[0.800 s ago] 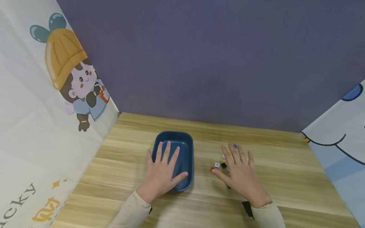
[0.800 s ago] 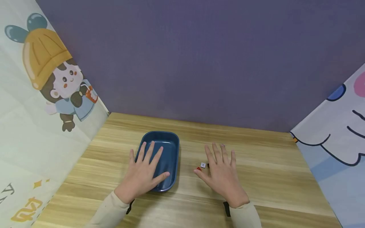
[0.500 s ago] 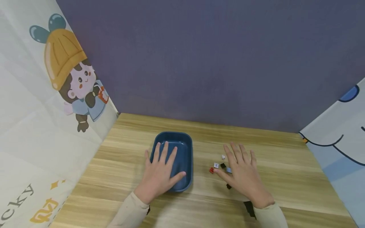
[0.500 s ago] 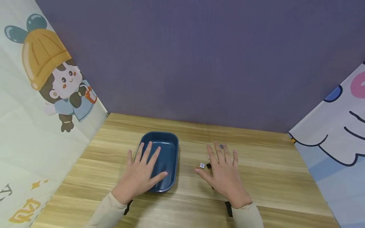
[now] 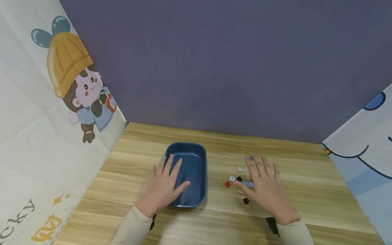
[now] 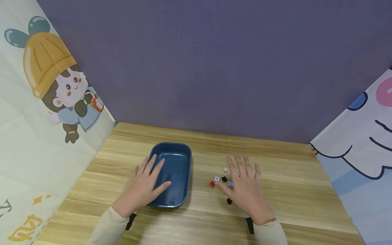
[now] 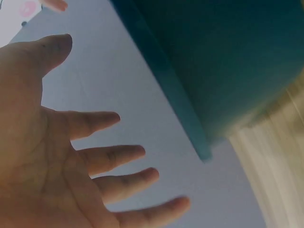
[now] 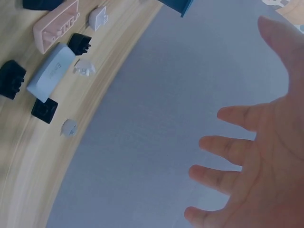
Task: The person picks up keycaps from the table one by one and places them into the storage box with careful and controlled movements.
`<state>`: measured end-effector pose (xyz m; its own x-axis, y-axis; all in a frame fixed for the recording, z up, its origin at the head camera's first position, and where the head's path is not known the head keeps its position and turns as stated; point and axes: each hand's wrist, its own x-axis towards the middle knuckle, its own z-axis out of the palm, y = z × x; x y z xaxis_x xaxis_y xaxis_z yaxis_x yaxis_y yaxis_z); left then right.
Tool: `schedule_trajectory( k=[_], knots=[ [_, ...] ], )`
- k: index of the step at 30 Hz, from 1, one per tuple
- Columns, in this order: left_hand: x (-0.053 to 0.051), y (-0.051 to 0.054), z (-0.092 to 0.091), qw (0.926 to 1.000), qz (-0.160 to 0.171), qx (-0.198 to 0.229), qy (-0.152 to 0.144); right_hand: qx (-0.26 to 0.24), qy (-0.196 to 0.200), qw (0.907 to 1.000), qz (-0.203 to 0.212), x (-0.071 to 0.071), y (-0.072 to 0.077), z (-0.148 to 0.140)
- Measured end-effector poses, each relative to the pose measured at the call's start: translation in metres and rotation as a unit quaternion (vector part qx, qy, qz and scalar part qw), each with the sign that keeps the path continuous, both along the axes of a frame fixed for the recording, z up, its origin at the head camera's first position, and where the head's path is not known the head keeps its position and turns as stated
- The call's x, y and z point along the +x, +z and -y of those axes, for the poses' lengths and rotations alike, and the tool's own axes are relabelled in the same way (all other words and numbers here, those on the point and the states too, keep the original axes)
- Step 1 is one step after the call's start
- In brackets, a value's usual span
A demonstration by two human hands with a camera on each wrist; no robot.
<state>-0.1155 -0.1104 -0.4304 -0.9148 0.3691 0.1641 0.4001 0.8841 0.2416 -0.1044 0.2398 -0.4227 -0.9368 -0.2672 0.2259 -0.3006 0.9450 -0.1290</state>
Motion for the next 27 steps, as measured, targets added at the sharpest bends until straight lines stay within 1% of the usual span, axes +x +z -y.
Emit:
schedule_trajectory(
  k=[3,4,7,10,11,14,16,18,24,27],
  knots=[
    [-0.005,-0.001,0.008,0.9998,0.003,0.018,-0.012,-0.003,0.001,1.0000,-0.001,0.000,-0.002,-0.005],
    [-0.006,-0.002,0.010,0.9996,-0.001,0.024,-0.016,-0.001,0.002,1.0000,-0.002,-0.001,-0.004,-0.006],
    [-0.013,-0.003,0.018,0.9980,-0.022,0.051,-0.029,-0.002,0.005,1.0000,0.007,-0.001,-0.007,-0.013],
    [-0.021,-0.006,0.026,0.9957,-0.042,0.077,-0.032,-0.004,0.005,0.9998,0.019,-0.002,-0.009,-0.020],
    [-0.023,-0.007,0.028,0.9949,-0.044,0.085,-0.031,-0.006,0.005,0.9996,0.026,-0.002,-0.010,-0.022],
    [-0.029,-0.012,0.033,0.9938,-0.032,0.104,-0.024,-0.004,0.005,0.9992,0.040,-0.001,-0.010,-0.031],
    [-0.031,-0.014,0.036,0.9932,-0.021,0.113,-0.019,-0.004,0.005,0.9988,0.048,0.000,-0.012,-0.037],
    [-0.033,-0.017,0.038,0.9920,-0.015,0.124,-0.016,-0.001,0.005,0.9989,0.047,0.001,-0.014,-0.042],
    [-0.036,-0.022,0.040,0.9866,-0.028,0.161,-0.003,-0.008,0.009,0.9997,0.020,0.002,-0.027,-0.054],
    [-0.038,-0.024,0.042,0.9838,-0.038,0.175,-0.002,-0.019,0.010,0.9996,0.019,0.000,-0.033,-0.057]
  ],
)
